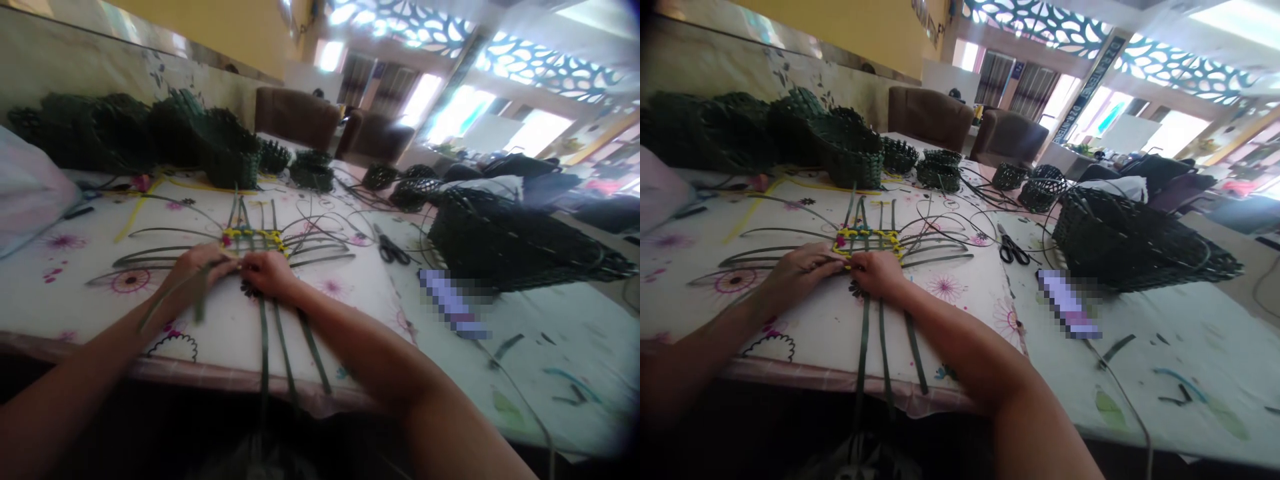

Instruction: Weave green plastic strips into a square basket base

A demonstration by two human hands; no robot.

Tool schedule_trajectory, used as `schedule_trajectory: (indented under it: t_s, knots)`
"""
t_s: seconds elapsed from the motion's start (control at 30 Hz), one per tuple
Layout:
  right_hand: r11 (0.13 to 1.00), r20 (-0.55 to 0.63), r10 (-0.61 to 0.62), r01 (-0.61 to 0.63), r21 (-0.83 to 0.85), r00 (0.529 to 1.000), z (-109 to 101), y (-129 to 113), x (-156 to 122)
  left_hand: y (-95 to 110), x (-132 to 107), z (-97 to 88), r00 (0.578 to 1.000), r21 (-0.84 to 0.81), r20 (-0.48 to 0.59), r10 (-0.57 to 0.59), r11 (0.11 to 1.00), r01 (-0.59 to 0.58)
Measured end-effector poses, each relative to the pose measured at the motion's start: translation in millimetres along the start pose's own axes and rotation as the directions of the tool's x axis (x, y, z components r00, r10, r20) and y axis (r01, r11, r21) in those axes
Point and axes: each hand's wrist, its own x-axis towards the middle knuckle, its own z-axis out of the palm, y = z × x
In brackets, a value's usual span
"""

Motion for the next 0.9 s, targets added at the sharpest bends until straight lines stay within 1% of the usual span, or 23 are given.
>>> schedule_trajectory:
  t_s: [0.07,0.1,0.17,0.23,0.3,0.47,0.6,0.73,0.9]
  knots:
    - [1.000,0.002,0.009,-0.009,-0.006,1.000,0.2,-0.3,-0.5,-8.3,-6.4,-5.3,0.991,0.157,-0.032,0.133,0.980,-0.126]
    - [1.000,0.007,0.014,-0.014,-0.003,1.000,0.1,-0.5,-0.6,-13.5,-10.0,-8.1,0.984,0.237,-0.053,0.171,0.959,-0.154]
    - [1.000,0.018,0.017,-0.017,0.013,1.000,-0.4,-0.7,-1.0,-23.7,-16.6,-13.2,0.975,0.318,-0.078,0.206,0.932,-0.172]
    - [0.999,0.021,0.018,-0.018,0.029,1.000,-1.0,-1.0,-1.4,-30.3,-20.8,-16.2,0.971,0.324,-0.068,0.230,0.925,-0.197]
    - [0.999,0.020,0.020,-0.020,0.035,1.000,-1.6,-1.4,-1.6,-31.6,-21.7,-17.3,0.967,0.304,-0.046,0.252,0.925,-0.227]
    - [1.000,0.028,0.007,-0.008,0.030,1.000,-2.7,-2.6,-1.1,-23.1,-18.4,-16.6,0.966,0.248,0.039,0.257,0.934,-0.259]
    - [1.000,0.025,0.014,-0.014,-0.011,1.000,-2.4,-2.9,-0.8,-23.9,-19.0,-15.9,0.968,0.198,0.015,0.252,0.948,-0.250]
    - [0.999,0.015,0.025,-0.024,-0.027,1.000,-0.4,-2.6,-0.8,-26.6,-17.9,-15.6,0.958,0.237,0.051,0.284,0.928,-0.288]
    - [0.999,0.032,0.030,-0.029,-0.038,0.999,-1.3,-3.3,-0.8,-22.0,-8.8,-13.3,0.939,0.329,0.076,0.336,0.880,-0.342]
